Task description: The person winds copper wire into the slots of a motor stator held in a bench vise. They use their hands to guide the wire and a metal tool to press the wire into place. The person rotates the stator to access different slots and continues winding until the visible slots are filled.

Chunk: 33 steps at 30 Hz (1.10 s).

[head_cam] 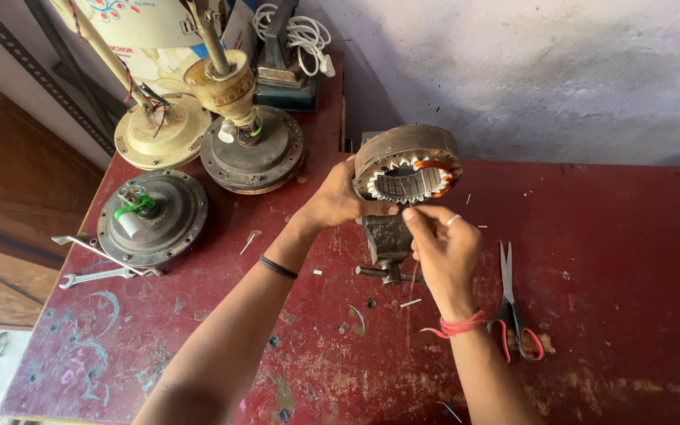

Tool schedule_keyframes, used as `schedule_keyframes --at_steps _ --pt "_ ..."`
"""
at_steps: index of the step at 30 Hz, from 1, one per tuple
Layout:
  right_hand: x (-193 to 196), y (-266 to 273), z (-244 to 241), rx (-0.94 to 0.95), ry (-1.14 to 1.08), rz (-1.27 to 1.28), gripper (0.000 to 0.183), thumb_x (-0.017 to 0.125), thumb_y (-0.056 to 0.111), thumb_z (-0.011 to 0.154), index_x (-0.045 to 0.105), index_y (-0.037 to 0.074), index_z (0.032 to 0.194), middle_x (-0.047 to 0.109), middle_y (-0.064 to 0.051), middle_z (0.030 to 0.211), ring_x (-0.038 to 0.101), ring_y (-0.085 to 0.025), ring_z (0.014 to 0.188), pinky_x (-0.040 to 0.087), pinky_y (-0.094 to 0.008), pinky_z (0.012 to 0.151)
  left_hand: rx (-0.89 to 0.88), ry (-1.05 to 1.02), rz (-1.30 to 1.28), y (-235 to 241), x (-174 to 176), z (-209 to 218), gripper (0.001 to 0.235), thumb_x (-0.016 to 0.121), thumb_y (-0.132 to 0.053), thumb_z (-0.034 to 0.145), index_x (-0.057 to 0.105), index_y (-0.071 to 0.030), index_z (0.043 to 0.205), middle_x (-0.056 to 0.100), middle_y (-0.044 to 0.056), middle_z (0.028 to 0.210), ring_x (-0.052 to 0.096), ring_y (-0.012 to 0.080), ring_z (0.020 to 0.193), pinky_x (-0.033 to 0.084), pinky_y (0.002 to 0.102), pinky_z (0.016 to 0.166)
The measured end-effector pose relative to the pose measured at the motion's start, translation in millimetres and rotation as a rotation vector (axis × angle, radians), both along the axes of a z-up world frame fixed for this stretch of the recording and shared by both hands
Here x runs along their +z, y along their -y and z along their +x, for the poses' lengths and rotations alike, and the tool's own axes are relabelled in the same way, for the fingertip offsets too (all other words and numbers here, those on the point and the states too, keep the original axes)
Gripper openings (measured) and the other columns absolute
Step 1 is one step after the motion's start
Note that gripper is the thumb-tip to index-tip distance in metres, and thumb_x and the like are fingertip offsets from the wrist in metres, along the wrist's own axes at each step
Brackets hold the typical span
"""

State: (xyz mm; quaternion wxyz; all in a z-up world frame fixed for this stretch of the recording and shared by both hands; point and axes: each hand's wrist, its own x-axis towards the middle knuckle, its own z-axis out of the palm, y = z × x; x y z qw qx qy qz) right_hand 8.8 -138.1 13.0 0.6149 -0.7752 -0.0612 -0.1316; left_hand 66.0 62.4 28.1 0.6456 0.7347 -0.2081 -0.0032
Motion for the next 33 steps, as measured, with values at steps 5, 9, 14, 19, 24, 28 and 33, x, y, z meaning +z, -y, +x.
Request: schedule_keyframes --at_steps 5,9,14,19,24,28,33 --pt "-11 5 -5 -0.115 0.067 0.118 0.008 0.071 0.007 0.096 0.07 -0.001 0.093 0.063 0.001 0.064 0.053 -0.003 0.05 0.037 -0.021 0.041 -0.067 0.018 -0.02 -2 -14 12 0.088 0.096 -0.022 0.066 0.054 -0.003 0.142 0.069 0.011 0.129 0.064 0.0233 0.123 0.05 0.038 0.111" --pt "-21 5 -4 -0.191 0.247 0.001 0.012 0.071 0.002 0.098 0.067 -0.001 0.087 0.063 0.002 0.068 0.053 -0.002 0.056 0.034 -0.02 0.048 0.02 0.025 0.111 -3 -24 21 0.109 0.099 -0.029 0.06 0.044 -0.005 0.151 0.045 0.017 0.146 0.044 0.0322 0.14 0.036 0.044 0.12" --pt "-28 -2 -7 -0.297 0.227 -0.14 0.016 0.073 0.003 0.097 0.067 -0.001 0.082 0.06 -0.001 0.06 0.046 -0.005 0.05 0.029 -0.024 0.046 -0.014 0.039 0.183 -5 -28 29 0.114 0.098 -0.039 0.058 0.045 -0.008 0.154 0.045 0.018 0.151 0.039 0.0358 0.146 0.031 0.048 0.124" --pt "-26 -9 -8 -0.316 0.239 -0.138 0.013 0.072 0.003 0.095 0.066 0.0 0.084 0.064 -0.001 0.064 0.054 -0.004 0.051 0.036 -0.023 0.045 -0.006 0.059 0.191 -3 -28 28 0.115 0.098 -0.041 0.058 0.045 -0.009 0.153 0.045 0.017 0.151 0.039 0.0352 0.145 0.031 0.048 0.123" --pt "-25 -14 -6 -0.359 0.242 -0.19 0.013 0.074 0.004 0.093 0.067 -0.001 0.083 0.065 -0.002 0.064 0.055 -0.006 0.052 0.038 -0.024 0.046 -0.006 0.067 0.227 -4 -26 28 0.113 0.098 -0.042 0.058 0.047 -0.009 0.153 0.047 0.017 0.15 0.039 0.0347 0.144 0.032 0.047 0.123" --pt "-27 -15 -5 -0.351 0.232 -0.176 0.014 0.073 0.004 0.093 0.066 -0.001 0.082 0.065 -0.002 0.063 0.054 -0.006 0.051 0.037 -0.025 0.046 0.026 0.053 0.219 -2 -29 28 0.111 0.098 -0.039 0.057 0.048 -0.007 0.151 0.047 0.017 0.146 0.042 0.0345 0.142 0.034 0.047 0.121" --pt "-30 -10 -9 -0.28 0.177 -0.151 0.017 0.072 0.005 0.094 0.066 0.0 0.079 0.063 -0.002 0.061 0.052 -0.006 0.049 0.033 -0.024 0.044 0.053 0.003 0.145 1 -36 27 0.109 0.099 -0.033 0.057 0.048 -0.002 0.149 0.047 0.016 0.144 0.046 0.0324 0.14 0.038 0.045 0.12"
